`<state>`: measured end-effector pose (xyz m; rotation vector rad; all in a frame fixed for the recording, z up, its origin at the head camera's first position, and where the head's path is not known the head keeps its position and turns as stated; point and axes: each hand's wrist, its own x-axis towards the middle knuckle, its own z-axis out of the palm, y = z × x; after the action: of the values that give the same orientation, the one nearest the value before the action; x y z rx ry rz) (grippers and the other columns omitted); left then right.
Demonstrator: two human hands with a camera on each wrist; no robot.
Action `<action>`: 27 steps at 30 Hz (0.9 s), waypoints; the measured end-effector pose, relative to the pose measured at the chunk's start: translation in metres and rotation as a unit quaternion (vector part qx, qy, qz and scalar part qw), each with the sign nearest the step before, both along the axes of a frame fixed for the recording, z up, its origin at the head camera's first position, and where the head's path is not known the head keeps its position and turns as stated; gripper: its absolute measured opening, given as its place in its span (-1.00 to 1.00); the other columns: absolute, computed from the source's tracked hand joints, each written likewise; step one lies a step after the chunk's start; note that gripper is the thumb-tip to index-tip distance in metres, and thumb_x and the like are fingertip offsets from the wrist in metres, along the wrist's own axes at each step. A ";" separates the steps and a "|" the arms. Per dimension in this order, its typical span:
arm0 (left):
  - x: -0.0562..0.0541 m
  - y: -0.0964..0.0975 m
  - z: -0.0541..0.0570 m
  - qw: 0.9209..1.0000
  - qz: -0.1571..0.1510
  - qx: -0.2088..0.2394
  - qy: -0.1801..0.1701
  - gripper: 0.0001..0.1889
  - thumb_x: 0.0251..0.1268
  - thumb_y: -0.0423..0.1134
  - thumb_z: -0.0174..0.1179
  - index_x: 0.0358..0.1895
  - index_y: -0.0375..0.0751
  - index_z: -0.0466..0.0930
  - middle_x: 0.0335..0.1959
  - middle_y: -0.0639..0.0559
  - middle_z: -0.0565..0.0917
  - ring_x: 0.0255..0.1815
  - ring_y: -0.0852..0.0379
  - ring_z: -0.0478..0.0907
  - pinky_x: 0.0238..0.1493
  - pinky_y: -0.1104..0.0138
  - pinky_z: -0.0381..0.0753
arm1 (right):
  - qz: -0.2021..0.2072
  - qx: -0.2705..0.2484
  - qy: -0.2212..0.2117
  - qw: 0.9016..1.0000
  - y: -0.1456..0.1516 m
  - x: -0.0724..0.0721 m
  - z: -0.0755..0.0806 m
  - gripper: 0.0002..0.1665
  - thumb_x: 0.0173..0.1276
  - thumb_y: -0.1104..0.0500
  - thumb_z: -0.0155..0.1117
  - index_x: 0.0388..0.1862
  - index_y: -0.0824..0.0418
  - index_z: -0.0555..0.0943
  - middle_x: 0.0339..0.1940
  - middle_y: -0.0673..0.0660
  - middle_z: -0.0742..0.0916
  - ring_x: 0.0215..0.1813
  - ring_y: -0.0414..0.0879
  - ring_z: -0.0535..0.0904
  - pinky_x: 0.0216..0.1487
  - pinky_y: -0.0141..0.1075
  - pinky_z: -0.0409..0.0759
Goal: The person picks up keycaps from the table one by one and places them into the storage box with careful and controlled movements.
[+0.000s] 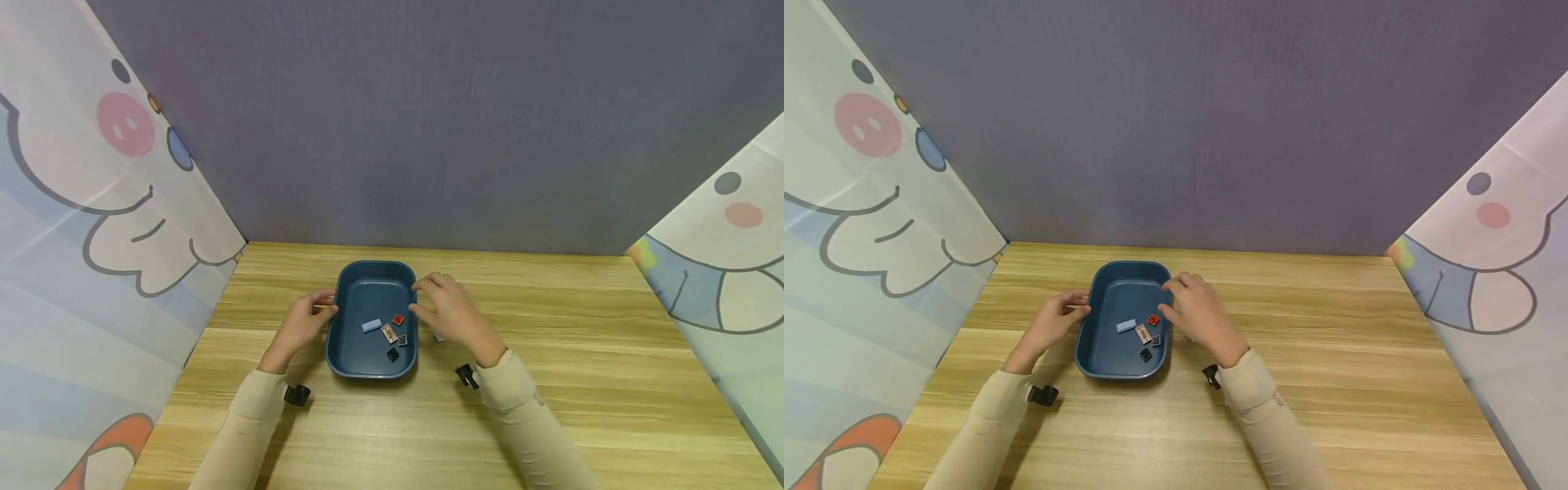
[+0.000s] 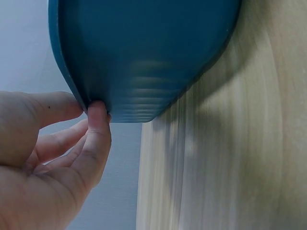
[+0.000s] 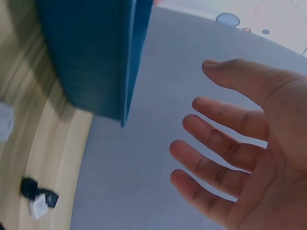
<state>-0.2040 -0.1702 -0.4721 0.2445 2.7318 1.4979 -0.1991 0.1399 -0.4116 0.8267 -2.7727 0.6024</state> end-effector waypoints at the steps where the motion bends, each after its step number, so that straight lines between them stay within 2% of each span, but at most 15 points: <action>1: 0.000 0.000 0.000 1.000 0.000 0.000 0.000 -0.60 0.43 -0.35 0.22 0.28 -0.37 0.53 0.03 -0.31 0.66 -0.05 -0.20 0.64 -0.01 0.02 0.63 | -0.003 -0.002 0.000 1.000 0.003 -0.001 -0.001 -0.59 0.33 0.07 0.45 0.06 0.27 0.67 0.03 0.19 0.68 0.07 0.11 0.57 0.09 -0.01 0.58; 6: 0.001 0.000 0.000 1.000 0.004 -0.002 -0.004 -0.60 0.44 -0.34 0.21 0.28 -0.37 0.52 0.03 -0.31 0.66 -0.05 -0.21 0.64 -0.03 0.02 0.64 | -0.016 -0.004 0.008 1.000 0.021 -0.004 -0.005 -0.59 0.30 0.12 0.48 0.06 0.29 0.67 0.02 0.21 0.68 0.06 0.16 0.59 0.06 0.02 0.58; 11: 0.001 0.000 0.001 1.000 0.003 -0.005 -0.004 -0.60 0.44 -0.34 0.21 0.29 -0.37 0.52 0.03 -0.31 0.66 -0.04 -0.22 0.64 -0.02 0.01 0.64 | -0.031 -0.005 0.007 0.999 0.040 -0.009 -0.009 -0.60 0.35 0.12 0.44 0.08 0.30 0.66 0.02 0.24 0.67 0.06 0.19 0.58 0.04 0.06 0.58; 21: 0.001 0.001 0.003 1.000 -0.001 -0.001 -0.010 -0.59 0.44 -0.34 0.20 0.29 -0.37 0.52 0.04 -0.31 0.65 -0.03 -0.22 0.63 0.00 0.01 0.64 | -0.074 0.001 -0.046 0.996 0.068 -0.017 -0.021 -0.62 0.43 0.12 0.34 0.10 0.33 0.64 0.05 0.29 0.65 0.13 0.24 0.54 0.09 0.11 0.55; 27: 0.001 0.001 0.002 1.000 -0.002 -0.008 -0.004 -0.59 0.44 -0.34 0.20 0.29 -0.39 0.52 0.03 -0.32 0.66 -0.04 -0.24 0.64 -0.02 0.01 0.64 | -0.083 0.012 -0.064 0.994 0.078 -0.023 -0.038 -0.64 0.40 0.18 0.36 0.07 0.37 0.64 0.02 0.30 0.66 0.04 0.22 0.59 0.05 0.09 0.58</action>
<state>-0.2031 -0.1692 -0.4702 0.2429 2.7343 1.4729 -0.2218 0.2176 -0.4498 0.5733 -2.9312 0.6141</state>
